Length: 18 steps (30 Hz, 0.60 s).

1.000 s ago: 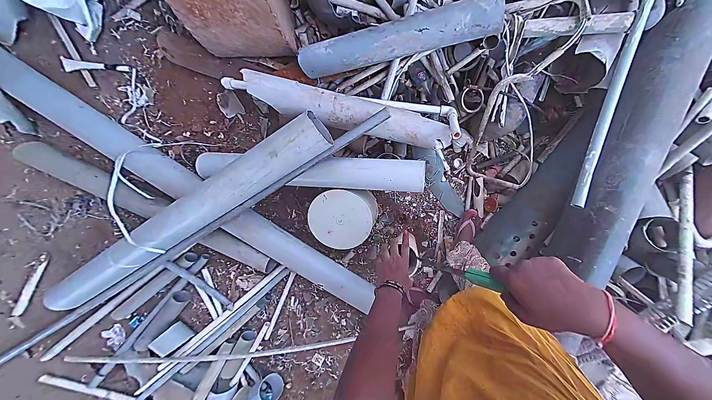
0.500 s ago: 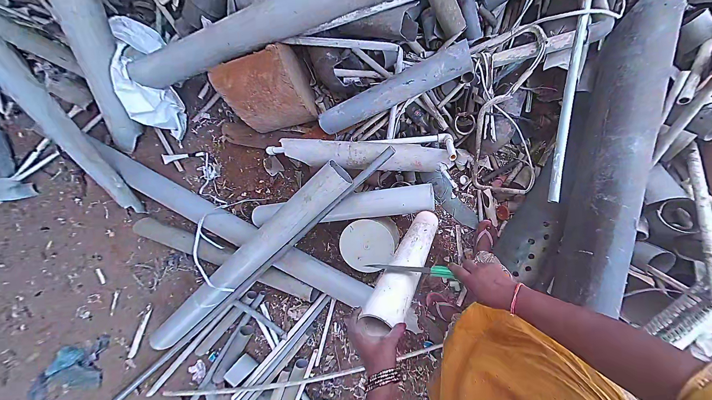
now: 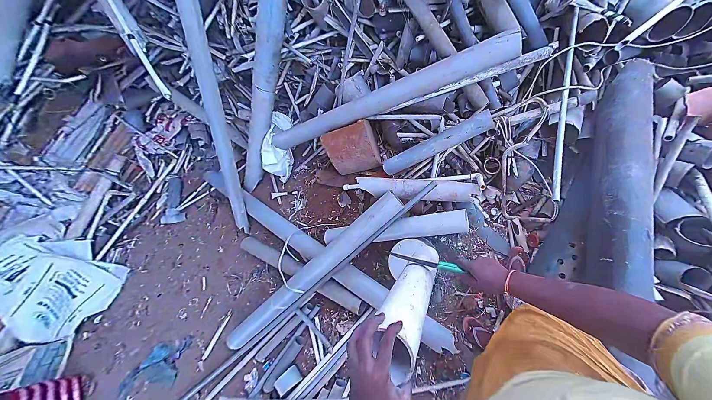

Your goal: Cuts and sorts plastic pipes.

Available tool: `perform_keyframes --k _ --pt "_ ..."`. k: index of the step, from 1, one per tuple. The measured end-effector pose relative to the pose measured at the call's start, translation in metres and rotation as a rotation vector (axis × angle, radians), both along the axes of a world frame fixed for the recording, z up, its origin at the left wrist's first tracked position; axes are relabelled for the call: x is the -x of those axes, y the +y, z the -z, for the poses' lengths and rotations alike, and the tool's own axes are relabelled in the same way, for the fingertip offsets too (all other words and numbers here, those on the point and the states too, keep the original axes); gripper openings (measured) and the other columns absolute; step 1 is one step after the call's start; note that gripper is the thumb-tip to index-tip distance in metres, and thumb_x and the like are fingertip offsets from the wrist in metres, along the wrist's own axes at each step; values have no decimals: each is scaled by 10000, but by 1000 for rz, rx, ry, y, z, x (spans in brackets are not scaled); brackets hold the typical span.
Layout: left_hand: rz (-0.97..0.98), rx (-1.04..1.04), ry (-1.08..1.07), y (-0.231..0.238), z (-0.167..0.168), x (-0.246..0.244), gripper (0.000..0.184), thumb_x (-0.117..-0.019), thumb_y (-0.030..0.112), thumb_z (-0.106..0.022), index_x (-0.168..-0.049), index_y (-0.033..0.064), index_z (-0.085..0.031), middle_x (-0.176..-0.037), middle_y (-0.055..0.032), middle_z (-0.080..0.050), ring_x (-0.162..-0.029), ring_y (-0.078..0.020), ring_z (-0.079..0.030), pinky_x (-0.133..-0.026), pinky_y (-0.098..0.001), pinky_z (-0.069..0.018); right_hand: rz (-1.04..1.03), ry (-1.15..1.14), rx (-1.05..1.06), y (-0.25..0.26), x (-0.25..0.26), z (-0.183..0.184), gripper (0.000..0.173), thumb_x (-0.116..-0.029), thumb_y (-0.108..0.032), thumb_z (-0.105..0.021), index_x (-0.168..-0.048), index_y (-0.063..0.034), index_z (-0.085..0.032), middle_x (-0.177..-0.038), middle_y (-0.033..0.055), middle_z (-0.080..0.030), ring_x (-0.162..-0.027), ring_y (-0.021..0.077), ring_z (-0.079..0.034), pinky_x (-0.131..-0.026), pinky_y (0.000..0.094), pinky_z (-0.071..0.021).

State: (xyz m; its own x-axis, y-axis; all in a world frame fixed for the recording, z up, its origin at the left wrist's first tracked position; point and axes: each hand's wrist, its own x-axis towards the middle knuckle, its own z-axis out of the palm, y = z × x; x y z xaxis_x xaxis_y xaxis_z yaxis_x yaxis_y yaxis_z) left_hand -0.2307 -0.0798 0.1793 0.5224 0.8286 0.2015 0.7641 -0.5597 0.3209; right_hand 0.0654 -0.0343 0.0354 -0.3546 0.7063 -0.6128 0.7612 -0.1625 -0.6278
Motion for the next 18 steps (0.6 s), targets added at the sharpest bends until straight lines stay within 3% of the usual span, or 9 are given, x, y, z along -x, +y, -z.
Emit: perform_keyframes --k 2,4,6,8,10,13,15,18 --pt "-23 52 -11 -8 -19 23 779 -475 337 -775 -1196 48 -707 -1279 -284 -622 -1152 -547 -573 -941 -625 -474 -63 247 -250 -28 35 -28 399 -1083 -272 -511 -1375 -4 -556 -1038 279 -692 -960 474 -687 -835 655 -512" --pt "-123 170 -52 -15 -43 42 865 -416 299 -826 -1207 -26 -698 -1307 -303 -604 -1175 -566 -554 -963 -668 -448 -125 306 -333 -44 58 -28 392 -1070 -243 -528 -1369 8 -562 -1037 281 -701 -936 473 -699 -815 650 -522" --pt "-221 243 -84 -22 -63 56 918 -413 336 -823 -1233 -48 -670 -1332 -294 -587 -1219 -536 -537 -997 -679 -405 -161 30 -51 -48 75 -16 407 -1089 -290 -490 -1389 -16 -518 -1161 292 -672 -1093 481 -665 -904 654 -506" --pt "-309 264 -107 -33 -74 71 976 -423 411 -816 -1266 -52 -651 -1349 -295 -584 -1259 -507 -533 -1040 -654 -405 -152 -150 175 -55 94 -14 454 -1090 -305 -479 -1394 30 -519 -1296 308 -628 -1221 485 -618 -968 670 -487" --pt "-423 317 -142 -42 -87 86 1023 -406 359 -843 -1308 -67 -619 -1378 -324 -551 -1291 -494 -511 -1071 -612 -405 -178 -25 131 -71 112 -32 454 -1110 -331 -440 -1384 28 -493 -1218 311 -641 -1164 483 -635 -950 658 -491" --pt "-631 440 -229 -48 -101 101 1026 -397 124 -885 -1359 -39 -569 -1427 -312 -499 -1329 -420 -488 -1088 -540 -416 -303 319 -177 -81 119 -70 438 -1105 -300 -458 -1397 26 -489 -997 292 -675 -948 488 -678 -840 657 -503" --pt "-735 483 -268 -49 -105 105 1036 -409 51 -880 -1387 -23 -545 -1439 -299 -487 -1333 -380 -490 -1087 -511 -425 -338 309 -199 -81 119 -52 444 -1103 -291 -454 -1402 35 -478 -1005 301 -683 -948 500 -686 -831 661 -510" --pt "-834 463 -346 -41 -106 102 1043 -371 64 -836 -1370 7 -543 -1367 -214 -559 -1235 -253 -568 -1006 -413 -497 -161 59 185 -68 115 1 474 -1107 -317 -439 -1414 41 -478 -1254 314 -632 -1197 470 -625 -999 641 -476"
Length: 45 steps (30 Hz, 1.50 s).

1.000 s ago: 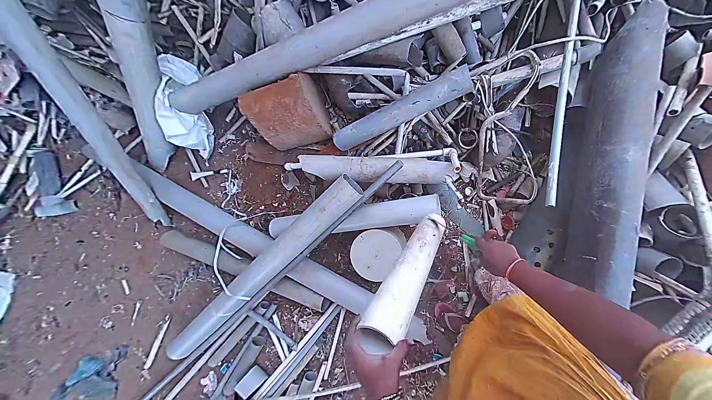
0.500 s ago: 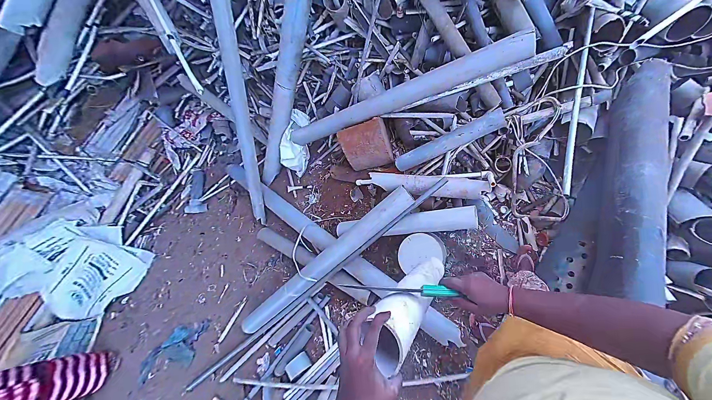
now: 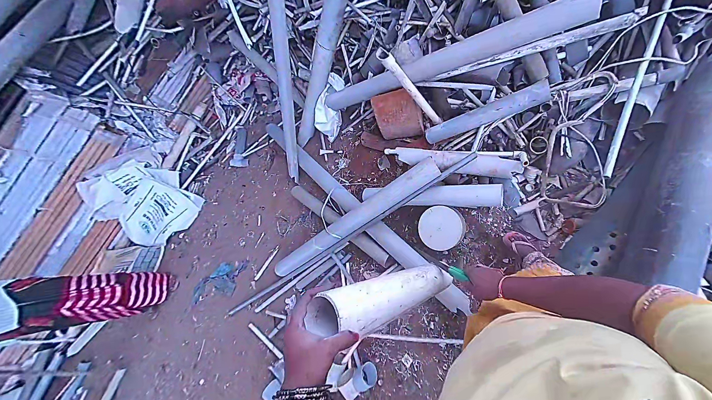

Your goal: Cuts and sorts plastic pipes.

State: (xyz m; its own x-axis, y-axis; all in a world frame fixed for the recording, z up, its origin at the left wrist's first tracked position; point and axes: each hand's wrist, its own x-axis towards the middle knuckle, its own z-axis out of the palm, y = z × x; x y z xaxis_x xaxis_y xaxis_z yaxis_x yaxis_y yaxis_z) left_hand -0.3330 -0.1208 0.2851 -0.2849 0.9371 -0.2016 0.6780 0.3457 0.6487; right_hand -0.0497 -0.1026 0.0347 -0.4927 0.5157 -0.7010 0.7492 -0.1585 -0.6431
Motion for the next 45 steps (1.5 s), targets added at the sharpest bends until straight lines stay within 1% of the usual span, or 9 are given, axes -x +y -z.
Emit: perform_keyframes --k 7,13,17,25,29,32,37,42,45 --pt "-424 -62 -209 24 -4 -31 999 -550 -213 -714 -1473 -12 -388 -1396 -235 -506 -1176 -247 -571 -938 -380 -520 -199 439 -346 41 -4 -71 445 -1108 -301 -447 -1403 31 -484 -1003 289 -676 -941 481 -682 -837 655 -508" --pt "-673 -159 -327 26 -11 -66 910 -642 -180 -649 -1483 21 -365 -1371 -241 -503 -1102 -292 -593 -798 -467 -558 3 -7 -30 105 -52 -25 461 -1115 -331 -420 -1421 13 -437 -1215 296 -641 -1162 462 -643 -960 624 -501" --pt "-843 -160 -425 24 4 -90 937 -734 -142 -627 -1577 55 -267 -1520 -294 -382 -1228 -393 -521 -891 -561 -511 -437 314 -329 122 -50 -73 418 -1113 -317 -451 -1368 12 -486 -1024 285 -677 -988 486 -682 -835 648 -511" --pt "-792 -216 -263 36 21 -133 953 -590 -160 -696 -1473 -23 -368 -1365 -255 -503 -1124 -251 -577 -899 -385 -524 -281 116 -20 164 -72 -32 438 -1109 -315 -448 -1359 44 -472 -1155 311 -643 -1111 475 -649 -931 635 -499" --pt "-517 -163 -35 47 17 -137 1061 -437 1 -829 -1426 -71 -451 -1440 -286 -489 -1302 -301 -509 -1075 -421 -442 -525 364 -171 166 -72 -39 435 -1106 -300 -476 -1382 36 -480 -1040 303 -666 -1006 487 -670 -880 655 -499" --pt "71 -228 327 45 11 -117 950 -523 493 -805 -1240 -102 -619 -1320 -309 -595 -1258 -406 -558 -1087 -494 -424 -563 38 -74 205 -85 -15 435 -1095 -283 -500 -1371 53 -504 -1210 330 -638 -1156 499 -633 -950 672 -482" --pt "809 -146 626 41 -7 -116 883 -347 121 -869 -1214 165 -708 -1275 -221 -658 -1172 -546 -602 -853 -647 -549 -507 178 -234 259 -79 -80 480 -1116 -375 -446 -1288 59 -558 -1112 300 -651 -1082 470 -640 -931 645 -470" --pt "946 -219 691 21 -2 -108 470 -775 123 -702 -1228 243 -666 -1273 -179 -660 -1156 -490 -620 -831 -591 -557 233 700 -387 244 -60 -81 378 -1091 -258 -405 -1229 74 -522 -796 102 -601 -682 181 -618 -704 369 -551" --pt "943 -252 701 15 2 -106 346 -906 160 -610 -1237 259 -636 -1276 -165 -656 -1166 -464 -617 -885 -562 -548 -387 301 -116 221 -79 -39 494 -1128 -311 -427 -1319 139 -497 -1104 330 -642 -1048 455 -650 -956 594 -479"
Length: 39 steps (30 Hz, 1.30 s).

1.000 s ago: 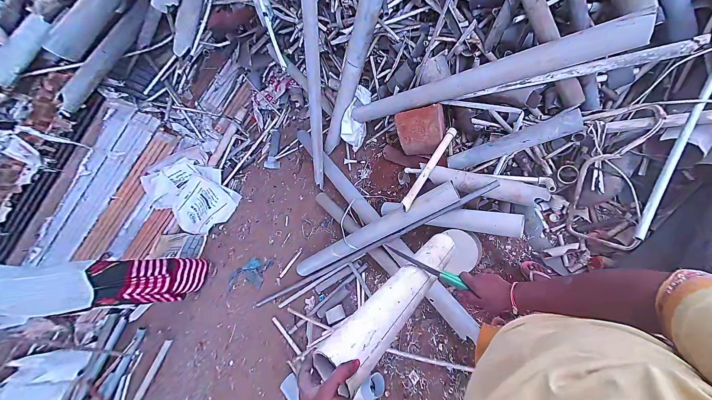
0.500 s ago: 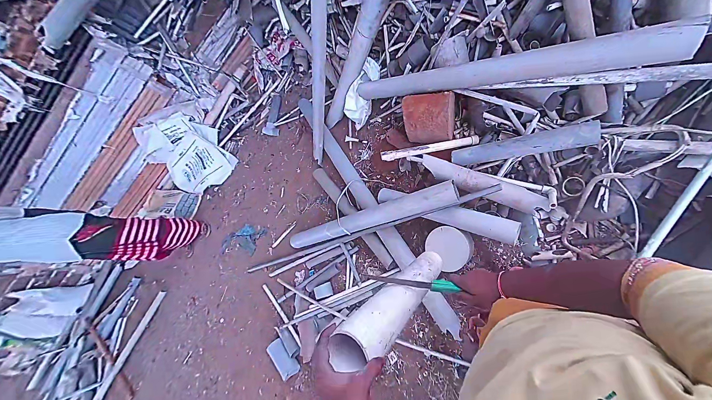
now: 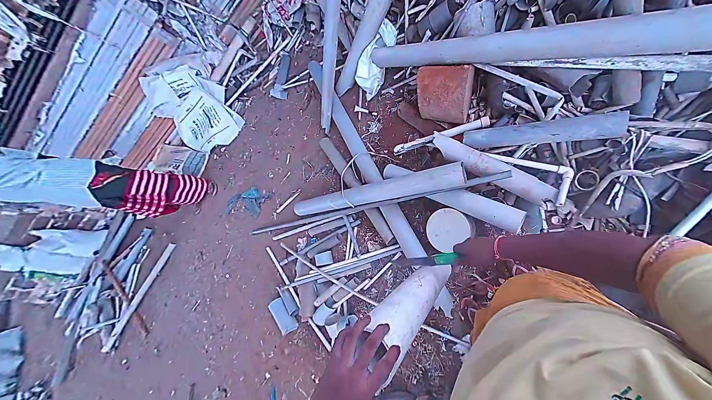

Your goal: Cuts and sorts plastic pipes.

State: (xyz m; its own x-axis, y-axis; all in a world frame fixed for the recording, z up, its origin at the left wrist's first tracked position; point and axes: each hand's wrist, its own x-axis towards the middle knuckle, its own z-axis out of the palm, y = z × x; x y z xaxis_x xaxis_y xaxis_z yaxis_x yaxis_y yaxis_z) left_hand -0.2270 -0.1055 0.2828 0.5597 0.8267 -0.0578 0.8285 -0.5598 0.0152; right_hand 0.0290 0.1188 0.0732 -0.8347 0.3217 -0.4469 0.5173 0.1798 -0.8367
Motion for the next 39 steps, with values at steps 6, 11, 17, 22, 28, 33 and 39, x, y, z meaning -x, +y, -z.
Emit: perform_keyframes --k 6,11,17,22,28,33,39 --pt "-172 46 -103 -2 6 2 740 -567 231 -772 -1289 233 -611 -1304 -187 -625 -1213 -481 -582 -913 -565 -549 615 52 91 22 5 15 425 -1121 -329 -420 -1316 38 -509 -997 172 -643 -834 254 -660 -804 434 -545" --pt "-558 45 -229 18 1 -4 852 -475 408 -812 -1206 -17 -701 -1279 -304 -635 -1144 -542 -610 -933 -630 -505 -155 -189 59 -16 -17 28 446 -1106 -281 -495 -1292 122 -532 -1133 337 -631 -1080 481 -630 -947 633 -465" --pt "-1384 313 -529 29 -4 34 902 -697 105 -899 -1461 -51 -446 -1383 -324 -533 -1224 -412 -576 -1007 -549 -477 718 167 120 -19 7 -24 384 -1112 -281 -441 -1281 58 -505 -909 124 -599 -750 202 -615 -741 383 -532" --pt "-1698 347 -710 -1 29 40 795 -846 132 -826 -1480 -31 -375 -1310 -307 -570 -1109 -367 -606 -891 -524 -520 156 -147 84 -118 12 6 493 -1110 -334 -450 -1411 56 -441 -1148 298 -660 -1090 454 -667 -949 620 -506" --pt "-1746 289 -717 -44 75 55 799 -823 113 -844 -1461 -76 -402 -1354 -355 -531 -1197 -411 -561 -989 -550 -470 168 -449 206 -111 9 41 490 -1093 -325 -478 -1431 30 -465 -1301 295 -620 -1228 446 -618 -1005 627 -478" --pt "-1425 264 -448 -58 117 56 991 -645 241 -949 -1438 -104 -464 -1427 -388 -478 -1353 -499 -470 -1131 -587 -376 251 -540 275 -123 -10 68 512 -1093 -350 -483 -1386 69 -512 -1298 302 -615 -1212 429 -619 -1018 600 -465" --pt "-1259 539 -98 -2 159 30 1015 -701 395 -941 -1527 60 -455 -1525 -313 -425 -1375 -481 -465 -1129 -568 -399 420 -517 434 -173 -14 85 485 -1091 -336 -491 -1393 44 -498 -1189 279 -639 -1035 390 -668 -916 554 -515"
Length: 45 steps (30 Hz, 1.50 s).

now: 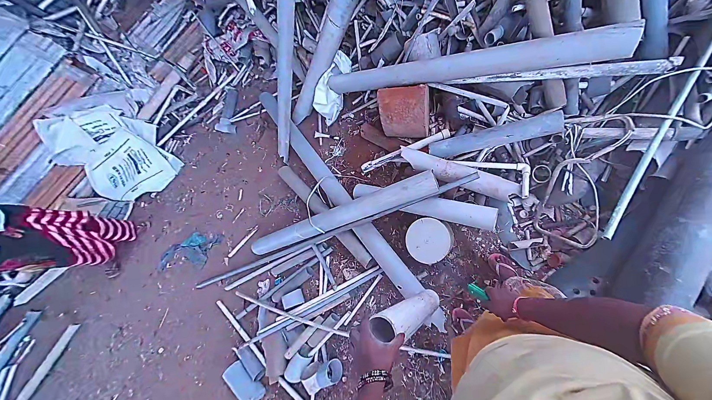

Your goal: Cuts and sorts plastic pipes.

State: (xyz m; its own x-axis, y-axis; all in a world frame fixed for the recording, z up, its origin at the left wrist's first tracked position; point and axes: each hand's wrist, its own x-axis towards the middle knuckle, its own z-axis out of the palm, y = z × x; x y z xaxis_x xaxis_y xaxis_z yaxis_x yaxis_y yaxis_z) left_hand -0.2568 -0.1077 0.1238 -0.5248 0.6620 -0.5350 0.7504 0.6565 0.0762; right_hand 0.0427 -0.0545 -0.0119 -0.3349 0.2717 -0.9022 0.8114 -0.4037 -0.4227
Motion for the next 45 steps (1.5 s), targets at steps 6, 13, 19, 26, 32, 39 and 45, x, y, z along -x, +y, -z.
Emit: perform_keyframes --k 6,13,19,26,32,39,45 --pt "-34 9 -42 62 52 -1 1023 -713 410 -937 -1541 73 -439 -1538 -304 -420 -1406 -474 -440 -1145 -584 -387 -65 -16 -34 -18 -17 11 544 -1085 -405 -487 -1417 25 -507 -1285 293 -633 -1217 437 -621 -1030 616 -465" --pt "-79 -101 -70 122 132 -31 986 -708 316 -947 -1527 69 -457 -1554 -324 -382 -1428 -504 -389 -1155 -603 -349 217 -80 -16 -18 -62 31 486 -1094 -375 -485 -1377 19 -520 -1139 265 -664 -1027 404 -677 -927 576 -516" --pt "-132 -209 -19 163 183 -60 978 -748 296 -917 -1567 110 -417 -1608 -302 -323 -1417 -541 -384 -1108 -637 -370 347 -114 -16 0 -88 43 457 -1098 -349 -485 -1362 22 -526 -1095 252 -658 -964 377 -676 -899 551 -525" --pt "-195 -105 -26 202 170 -54 969 -799 316 -891 -1587 100 -370 -1626 -285 -294 -1412 -521 -399 -1103 -606 -396 381 -99 13 12 -90 45 440 -1100 -344 -485 -1330 27 -540 -1060 237 -657 -917 355 -677 -866 529 -536" --pt "-364 -172 -79 181 185 -49 1115 -804 292 -901 -1636 66 -193 -1654 -336 -149 -1492 -506 -291 -1180 -554 -341 414 -78 14 14 -94 48 456 -1094 -348 -503 -1356 24 -518 -1092 247 -660 -948 364 -681 -886 536 -534" --pt "-370 -89 -110 136 193 -14 1173 -760 190 -928 -1633 39 -160 -1631 -355 -197 -1487 -508 -303 -1186 -560 -340 520 -89 -37 8 -93 50 432 -1097 -329 -502 -1347 23 -516 -1004 212 -649 -822 309 -672 -796 481 -554" --pt "-291 -12 -127 128 184 -14 1159 -750 240 -940 -1641 128 -207 -1619 -361 -219 -1406 -536 -416 -1102 -579 -434 444 -95 -31 -3 -81 49 432 -1098 -326 -497 -1353 22 -511 -1008 207 -648 -826 307 -669 -807 481 -550"
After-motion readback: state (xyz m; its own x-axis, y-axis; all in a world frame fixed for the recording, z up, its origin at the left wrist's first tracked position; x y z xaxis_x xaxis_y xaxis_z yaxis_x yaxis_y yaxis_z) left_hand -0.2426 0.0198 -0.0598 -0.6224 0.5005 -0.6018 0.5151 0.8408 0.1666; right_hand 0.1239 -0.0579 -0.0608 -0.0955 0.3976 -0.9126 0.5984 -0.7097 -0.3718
